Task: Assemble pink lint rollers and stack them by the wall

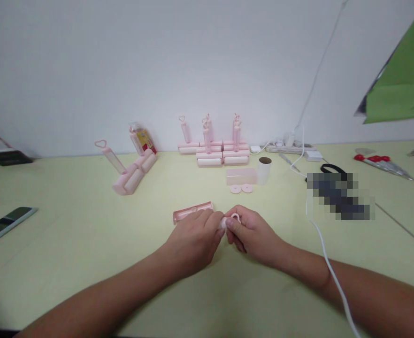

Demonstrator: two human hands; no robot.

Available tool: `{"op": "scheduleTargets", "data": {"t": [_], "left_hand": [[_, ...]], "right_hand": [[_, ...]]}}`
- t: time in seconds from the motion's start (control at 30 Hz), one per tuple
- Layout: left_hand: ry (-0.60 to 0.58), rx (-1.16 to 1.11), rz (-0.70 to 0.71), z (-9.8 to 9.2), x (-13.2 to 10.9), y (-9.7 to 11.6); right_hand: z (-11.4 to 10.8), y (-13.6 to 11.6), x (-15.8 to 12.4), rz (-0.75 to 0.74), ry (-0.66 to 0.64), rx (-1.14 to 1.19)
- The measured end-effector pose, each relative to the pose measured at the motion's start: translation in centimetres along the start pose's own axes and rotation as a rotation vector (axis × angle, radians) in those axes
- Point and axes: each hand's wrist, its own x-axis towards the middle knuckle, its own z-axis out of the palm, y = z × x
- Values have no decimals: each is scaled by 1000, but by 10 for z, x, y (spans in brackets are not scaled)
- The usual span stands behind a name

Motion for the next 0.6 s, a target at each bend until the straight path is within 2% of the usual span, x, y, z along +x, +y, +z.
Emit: {"op": "scheduleTargets", "data": {"t": [0.1,0.27,0.4,0.5,0.6], "left_hand": [[-5,-42,-53,3,0,0],[-28,-156,-63,4,0,-7],[-32,-382,-65,1,-1,-14],[-16,-510,-140,1,-4,-20],[-4,-544,-257,3,-5,-23]], "right_hand": [[2,0,-1,-48,25,75],[1,0,0,-48,-12,121],[-3,-2,0,-70,-1,87],[-17,-6,4,-139,159,-105],[-51,-6,19,-260,458,-579]]}}
